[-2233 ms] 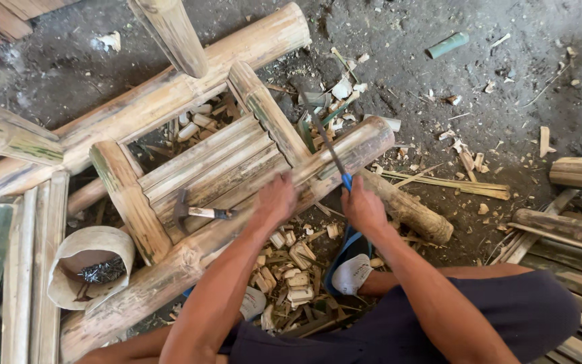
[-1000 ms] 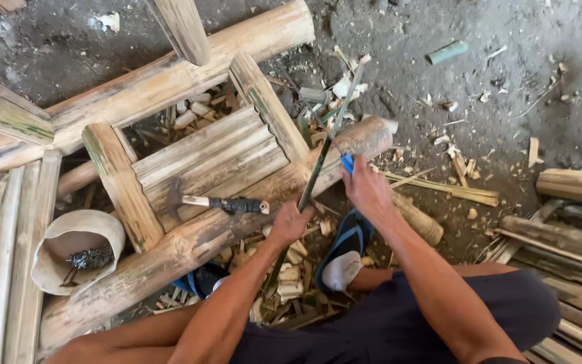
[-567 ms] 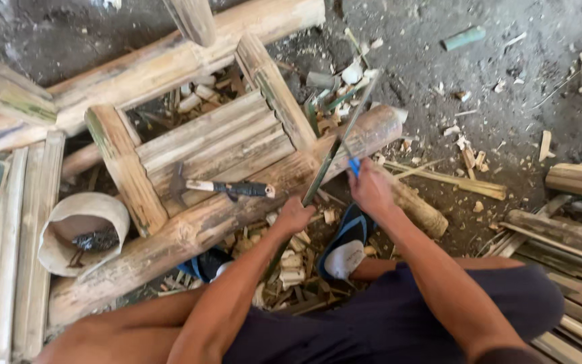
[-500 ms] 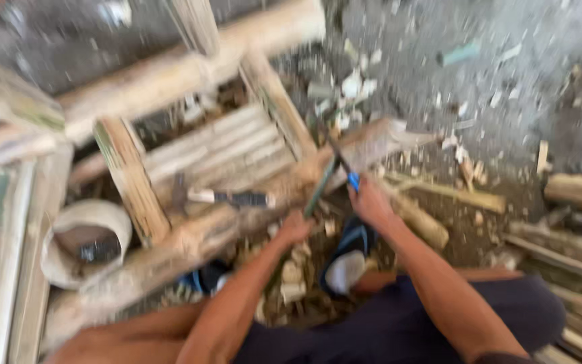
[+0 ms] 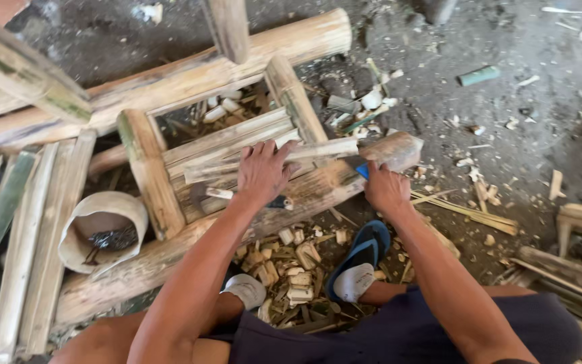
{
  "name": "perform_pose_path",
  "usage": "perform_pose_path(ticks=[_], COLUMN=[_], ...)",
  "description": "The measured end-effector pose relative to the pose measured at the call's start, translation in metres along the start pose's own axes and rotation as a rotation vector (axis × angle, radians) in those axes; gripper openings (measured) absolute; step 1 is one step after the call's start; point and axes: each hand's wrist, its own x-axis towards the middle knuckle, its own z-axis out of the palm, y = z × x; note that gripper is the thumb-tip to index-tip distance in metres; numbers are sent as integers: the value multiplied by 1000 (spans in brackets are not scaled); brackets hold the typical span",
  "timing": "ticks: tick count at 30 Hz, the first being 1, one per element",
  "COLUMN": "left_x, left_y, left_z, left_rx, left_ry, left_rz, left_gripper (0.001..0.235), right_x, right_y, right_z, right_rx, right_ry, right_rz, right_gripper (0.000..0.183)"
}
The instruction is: The person assembles a bamboo structure by placing split bamboo slats into a frame, sawing them to size, and hammering nails to secure them. The person repeatedly picks up slats, positions them, cuts them with a hand saw, and fastens them with a hammer and nails.
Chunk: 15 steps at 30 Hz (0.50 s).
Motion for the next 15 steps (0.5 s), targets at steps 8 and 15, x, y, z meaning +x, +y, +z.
perform_pose_path(ticks=[8,15], left_x=[7,56], left_y=[-97,-179], left_z=[39,79], left_rx=[-25,-78], left_ry=[128,212], left_rz=[-148,-286], left_gripper=[50,45], right_x=[41,131], right_y=[-113,-204], right_z=[11,47], right_rx=[400,457], right_ry=[235,272], right_rz=[-399,-511], right_gripper=[34,54])
